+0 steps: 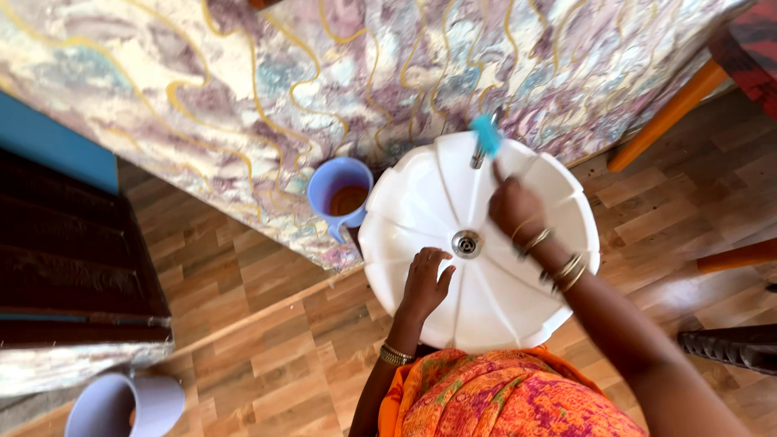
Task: The person cleans a white pedestal sink using a small blue brush and then wipes a wall-mounted mirror with the same brush.
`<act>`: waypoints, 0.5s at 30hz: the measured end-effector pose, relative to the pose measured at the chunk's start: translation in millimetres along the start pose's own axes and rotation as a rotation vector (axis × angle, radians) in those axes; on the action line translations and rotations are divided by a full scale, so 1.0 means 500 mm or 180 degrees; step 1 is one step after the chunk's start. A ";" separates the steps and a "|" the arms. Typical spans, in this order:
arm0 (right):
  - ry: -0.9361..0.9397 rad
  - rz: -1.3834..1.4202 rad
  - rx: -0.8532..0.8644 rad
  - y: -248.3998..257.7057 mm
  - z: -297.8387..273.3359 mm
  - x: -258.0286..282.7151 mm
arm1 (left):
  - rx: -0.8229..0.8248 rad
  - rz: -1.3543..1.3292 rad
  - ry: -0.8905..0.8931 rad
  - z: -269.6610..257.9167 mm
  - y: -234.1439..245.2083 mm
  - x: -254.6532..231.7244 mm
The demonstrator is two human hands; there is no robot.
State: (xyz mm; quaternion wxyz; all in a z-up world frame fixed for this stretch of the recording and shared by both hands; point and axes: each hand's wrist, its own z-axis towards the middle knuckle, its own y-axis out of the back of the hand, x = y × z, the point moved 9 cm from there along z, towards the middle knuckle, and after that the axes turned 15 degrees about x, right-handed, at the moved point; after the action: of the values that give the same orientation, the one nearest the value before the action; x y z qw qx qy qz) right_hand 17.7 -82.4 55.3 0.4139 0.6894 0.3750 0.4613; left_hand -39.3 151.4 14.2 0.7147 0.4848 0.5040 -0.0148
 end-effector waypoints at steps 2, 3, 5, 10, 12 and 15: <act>-0.0036 0.0161 -0.0137 0.006 -0.002 0.003 | 0.0047 0.0002 0.0038 0.008 -0.001 0.000; -0.0049 0.0248 -0.0185 0.005 -0.003 -0.002 | 0.0090 0.0011 0.0067 0.007 -0.002 0.000; -0.0058 0.0312 -0.0326 0.039 0.058 -0.026 | 0.0149 0.0024 0.0103 0.008 -0.004 -0.004; 0.0139 0.1102 -0.0396 0.072 0.125 -0.087 | 0.0272 0.0020 0.0220 0.013 0.003 -0.016; -0.0244 0.1248 0.0008 0.010 0.090 -0.086 | 0.0260 -0.0309 0.0177 0.013 0.012 -0.028; 0.0182 0.0719 -0.0540 -0.004 0.022 -0.018 | 0.0161 -0.0418 0.0079 0.060 0.035 -0.055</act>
State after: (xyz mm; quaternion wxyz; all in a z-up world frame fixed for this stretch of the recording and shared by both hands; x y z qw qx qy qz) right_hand 25.1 -92.0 48.1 0.4053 0.6764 0.2662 0.5544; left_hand -22.7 126.5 47.1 0.6934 0.4687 0.5430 -0.0684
